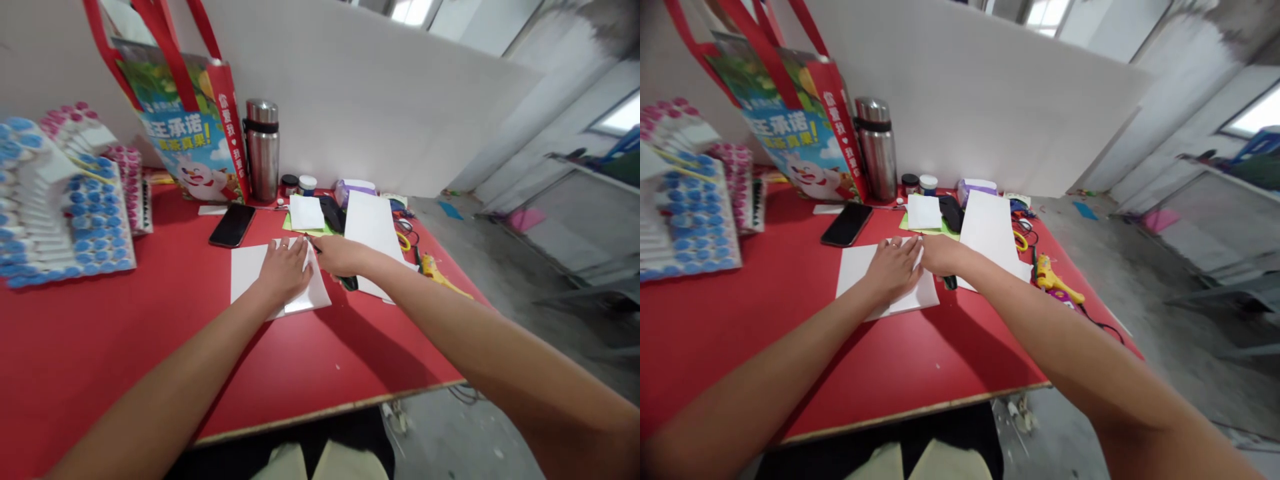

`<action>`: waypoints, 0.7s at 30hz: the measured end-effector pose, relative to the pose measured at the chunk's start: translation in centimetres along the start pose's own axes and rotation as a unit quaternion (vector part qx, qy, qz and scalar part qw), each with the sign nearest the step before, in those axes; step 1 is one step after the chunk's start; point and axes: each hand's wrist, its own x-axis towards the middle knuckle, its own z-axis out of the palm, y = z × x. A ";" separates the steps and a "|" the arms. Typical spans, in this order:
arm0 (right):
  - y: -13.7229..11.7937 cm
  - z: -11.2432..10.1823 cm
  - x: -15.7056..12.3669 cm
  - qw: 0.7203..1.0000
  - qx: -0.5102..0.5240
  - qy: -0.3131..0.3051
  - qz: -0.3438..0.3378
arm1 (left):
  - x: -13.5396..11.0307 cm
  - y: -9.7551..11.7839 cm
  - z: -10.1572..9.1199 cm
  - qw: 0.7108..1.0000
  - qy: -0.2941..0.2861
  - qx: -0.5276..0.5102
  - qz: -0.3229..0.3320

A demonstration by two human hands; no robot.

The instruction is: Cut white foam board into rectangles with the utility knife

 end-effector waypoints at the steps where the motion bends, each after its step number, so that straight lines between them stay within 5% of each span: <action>1: 0.1 0.0 0.0 1.000 0.008 -0.001 0.010 | 0.0 0.0 0.0 1.000 0.000 -0.001 0.000; 21: 0.7 1.4 -3.3 0.999 0.021 -0.008 0.025 | -0.1 0.2 0.2 0.999 0.025 -0.021 -0.007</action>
